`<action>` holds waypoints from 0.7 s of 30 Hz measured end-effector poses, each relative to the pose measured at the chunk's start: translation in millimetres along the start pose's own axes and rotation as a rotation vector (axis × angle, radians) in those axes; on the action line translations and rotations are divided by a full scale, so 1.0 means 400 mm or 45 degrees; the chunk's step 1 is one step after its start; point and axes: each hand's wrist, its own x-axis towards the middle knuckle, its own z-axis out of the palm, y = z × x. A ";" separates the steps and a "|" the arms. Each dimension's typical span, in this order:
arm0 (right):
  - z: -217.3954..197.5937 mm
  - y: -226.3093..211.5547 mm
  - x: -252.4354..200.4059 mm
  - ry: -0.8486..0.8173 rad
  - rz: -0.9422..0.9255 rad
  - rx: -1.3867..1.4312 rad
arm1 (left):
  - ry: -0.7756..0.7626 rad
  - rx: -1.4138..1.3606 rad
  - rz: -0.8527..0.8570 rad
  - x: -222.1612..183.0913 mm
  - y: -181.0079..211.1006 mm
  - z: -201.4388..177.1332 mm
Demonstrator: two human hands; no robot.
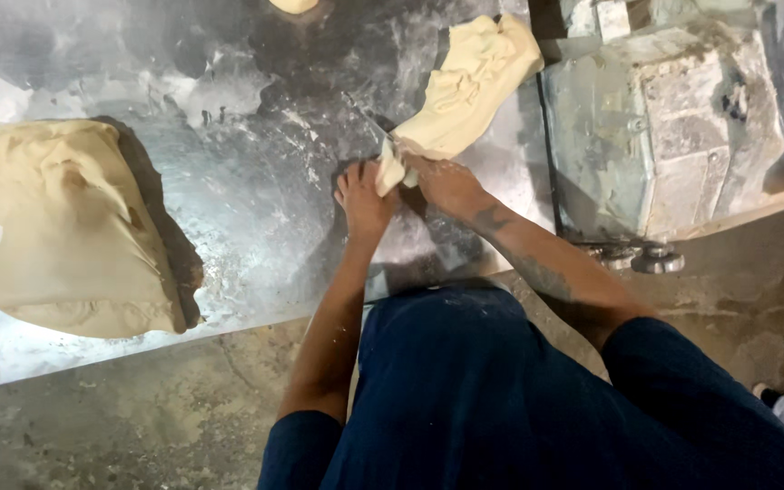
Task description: The person cuts dough into pieces using a knife, weighs the pieces on a digital scale, and rolls the dough on a metal table.
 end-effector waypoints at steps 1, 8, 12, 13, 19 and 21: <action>0.007 -0.009 -0.022 0.021 0.013 0.005 | 0.052 -0.046 -0.005 0.005 -0.019 -0.015; -0.061 0.015 -0.474 -0.391 0.402 0.349 | 0.469 -0.340 0.251 0.037 -0.039 -0.324; -0.075 0.059 -0.706 -0.100 0.772 0.533 | -0.127 -0.912 -0.208 0.109 0.235 -0.329; -0.076 0.064 -0.731 0.014 0.795 0.566 | -0.221 -0.880 -0.138 0.107 0.334 -0.309; -0.076 0.082 -0.856 0.859 0.767 0.751 | -0.445 -1.180 1.172 0.195 1.113 -0.044; -0.067 0.099 -0.902 0.924 0.777 0.759 | -0.229 -1.014 1.512 0.249 1.366 0.092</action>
